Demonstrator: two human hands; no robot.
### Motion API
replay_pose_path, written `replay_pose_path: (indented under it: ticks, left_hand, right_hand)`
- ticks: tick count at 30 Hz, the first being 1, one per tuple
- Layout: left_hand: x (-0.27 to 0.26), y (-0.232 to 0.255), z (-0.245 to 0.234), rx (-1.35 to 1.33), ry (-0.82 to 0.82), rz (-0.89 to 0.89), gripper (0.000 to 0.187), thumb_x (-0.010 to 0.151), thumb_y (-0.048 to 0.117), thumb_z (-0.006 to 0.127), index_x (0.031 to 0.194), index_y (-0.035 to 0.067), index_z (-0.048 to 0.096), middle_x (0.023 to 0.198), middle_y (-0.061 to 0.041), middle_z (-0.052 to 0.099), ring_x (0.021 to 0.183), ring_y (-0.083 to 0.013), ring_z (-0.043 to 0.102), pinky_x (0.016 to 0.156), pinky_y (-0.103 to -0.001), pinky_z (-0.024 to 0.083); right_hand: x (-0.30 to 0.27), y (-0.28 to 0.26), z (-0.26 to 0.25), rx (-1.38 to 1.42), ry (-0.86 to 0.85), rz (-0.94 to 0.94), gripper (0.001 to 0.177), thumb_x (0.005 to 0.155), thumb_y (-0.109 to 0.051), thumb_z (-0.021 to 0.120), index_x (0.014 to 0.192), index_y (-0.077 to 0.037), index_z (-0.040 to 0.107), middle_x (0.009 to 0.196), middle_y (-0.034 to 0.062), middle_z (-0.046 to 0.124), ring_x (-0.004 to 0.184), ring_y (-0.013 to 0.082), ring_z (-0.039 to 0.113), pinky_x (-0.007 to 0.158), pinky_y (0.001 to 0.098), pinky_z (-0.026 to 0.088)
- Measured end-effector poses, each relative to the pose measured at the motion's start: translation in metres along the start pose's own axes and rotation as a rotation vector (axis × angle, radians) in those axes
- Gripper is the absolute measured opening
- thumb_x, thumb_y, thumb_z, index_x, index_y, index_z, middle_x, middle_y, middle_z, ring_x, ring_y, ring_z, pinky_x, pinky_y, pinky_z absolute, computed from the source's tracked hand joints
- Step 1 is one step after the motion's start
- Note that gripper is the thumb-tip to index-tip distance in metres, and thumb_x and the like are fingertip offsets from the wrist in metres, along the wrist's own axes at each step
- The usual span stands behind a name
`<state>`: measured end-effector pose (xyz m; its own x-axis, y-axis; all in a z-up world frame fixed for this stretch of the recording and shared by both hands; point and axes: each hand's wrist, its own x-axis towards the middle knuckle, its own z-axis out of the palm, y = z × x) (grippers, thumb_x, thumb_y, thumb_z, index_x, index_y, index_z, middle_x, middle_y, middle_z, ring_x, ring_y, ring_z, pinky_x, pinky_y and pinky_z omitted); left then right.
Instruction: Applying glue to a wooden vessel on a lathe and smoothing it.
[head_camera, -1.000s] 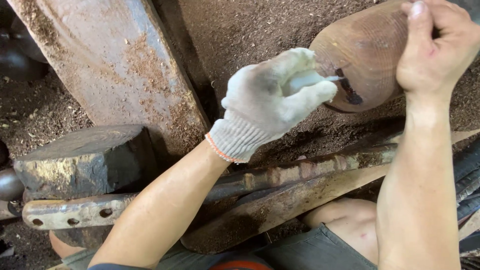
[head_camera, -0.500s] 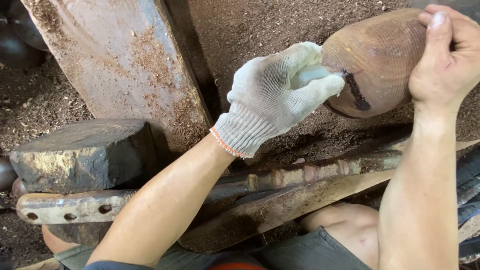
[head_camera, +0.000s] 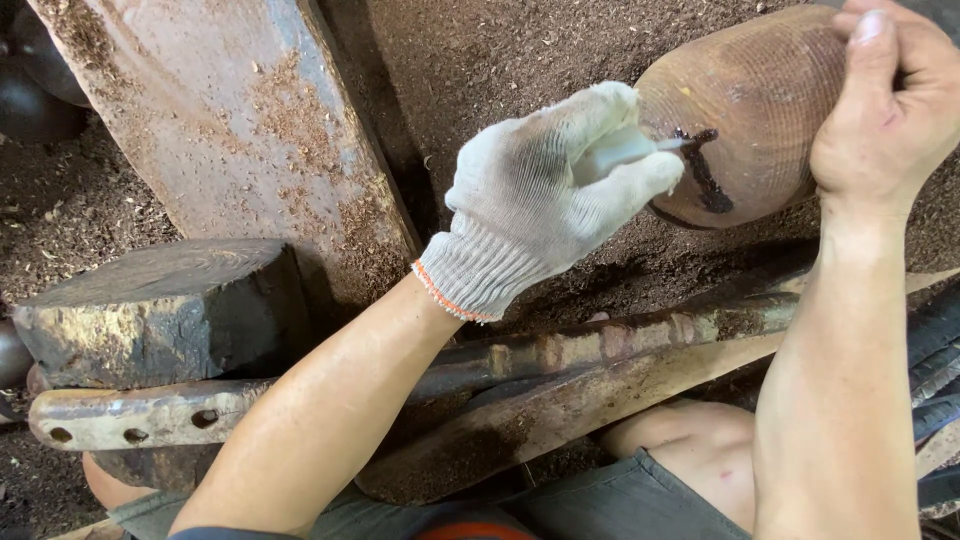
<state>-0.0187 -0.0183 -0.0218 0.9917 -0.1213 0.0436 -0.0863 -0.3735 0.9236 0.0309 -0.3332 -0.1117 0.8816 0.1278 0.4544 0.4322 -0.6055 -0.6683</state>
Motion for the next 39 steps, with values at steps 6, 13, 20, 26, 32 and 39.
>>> replay_pose_path:
  ticks: [6, 13, 20, 26, 32, 39]
  left_hand:
    - [0.005, 0.004, -0.002, 0.038, -0.130, -0.089, 0.055, 0.093, 0.046, 0.076, 0.128, 0.005, 0.068, 0.108, -0.004, 0.081, 0.095, -0.0124, 0.081, 0.084, -0.025, 0.065]
    - [-0.003, 0.005, 0.007, 0.117, -0.097, -0.025, 0.056, 0.088, 0.047, 0.080, 0.125, 0.006, 0.071, 0.103, -0.008, 0.080, 0.090, -0.0157, 0.080, 0.081, -0.027, 0.064]
    - [0.011, 0.010, -0.022, -0.101, -0.224, -0.371, 0.033, 0.094, 0.041, 0.074, 0.108, 0.013, 0.082, 0.089, -0.001, 0.083, 0.080, -0.0122, 0.081, 0.075, -0.023, 0.063]
    - [0.003, -0.013, -0.028, 0.008, 0.230, 0.443, 0.015, 0.100, 0.021, 0.081, 0.115, 0.019, 0.077, 0.114, -0.010, 0.076, 0.104, -0.0156, 0.077, 0.092, -0.021, 0.065]
    - [-0.003, -0.006, -0.034, -0.010, 0.159, 0.417, 0.015, 0.102, 0.028, 0.081, 0.116, 0.024, 0.076, 0.120, -0.010, 0.073, 0.107, -0.0134, 0.077, 0.095, -0.021, 0.066]
    - [0.006, 0.001, -0.039, -0.072, 0.205, 0.403, 0.019, 0.095, 0.022, 0.084, 0.112, 0.019, 0.076, 0.118, -0.011, 0.071, 0.098, -0.0202, 0.077, 0.085, -0.025, 0.065]
  right_hand:
    - [-0.053, -0.039, -0.021, 0.098, 0.237, 0.182, 0.024, 0.118, -0.008, 0.049, 0.127, 0.000, 0.070, 0.122, 0.0095, 0.069, 0.109, 0.0195, 0.065, 0.096, 0.0286, 0.054]
    - [-0.113, -0.118, -0.005, -0.092, -0.576, 0.328, 0.021, 0.085, -0.002, 0.050, 0.077, -0.006, 0.069, 0.097, 0.0136, 0.076, 0.078, 0.0215, 0.071, 0.062, 0.0335, 0.059]
    - [-0.113, -0.148, 0.038, -0.273, -1.199, 0.709, 0.038, 0.106, -0.033, 0.050, 0.091, -0.010, 0.076, 0.076, 0.0138, 0.071, 0.055, 0.0243, 0.070, 0.063, 0.0379, 0.058]
    - [-0.100, -0.099, 0.100, -0.156, -1.192, 0.142, 0.042, 0.098, -0.040, 0.053, 0.086, -0.007, 0.075, 0.081, 0.0142, 0.074, 0.076, 0.0338, 0.073, 0.080, 0.0485, 0.059]
    - [-0.126, -0.078, 0.163, -0.103, -1.180, 0.049, 0.031, 0.093, -0.036, 0.062, 0.092, -0.007, 0.073, 0.089, 0.0148, 0.073, 0.084, 0.0348, 0.072, 0.086, 0.0493, 0.056]
    - [-0.132, -0.068, 0.180, -0.156, -1.145, 0.001, 0.028, 0.087, -0.032, 0.073, 0.099, -0.007, 0.070, 0.098, 0.0154, 0.072, 0.093, 0.0360, 0.071, 0.093, 0.0502, 0.053]
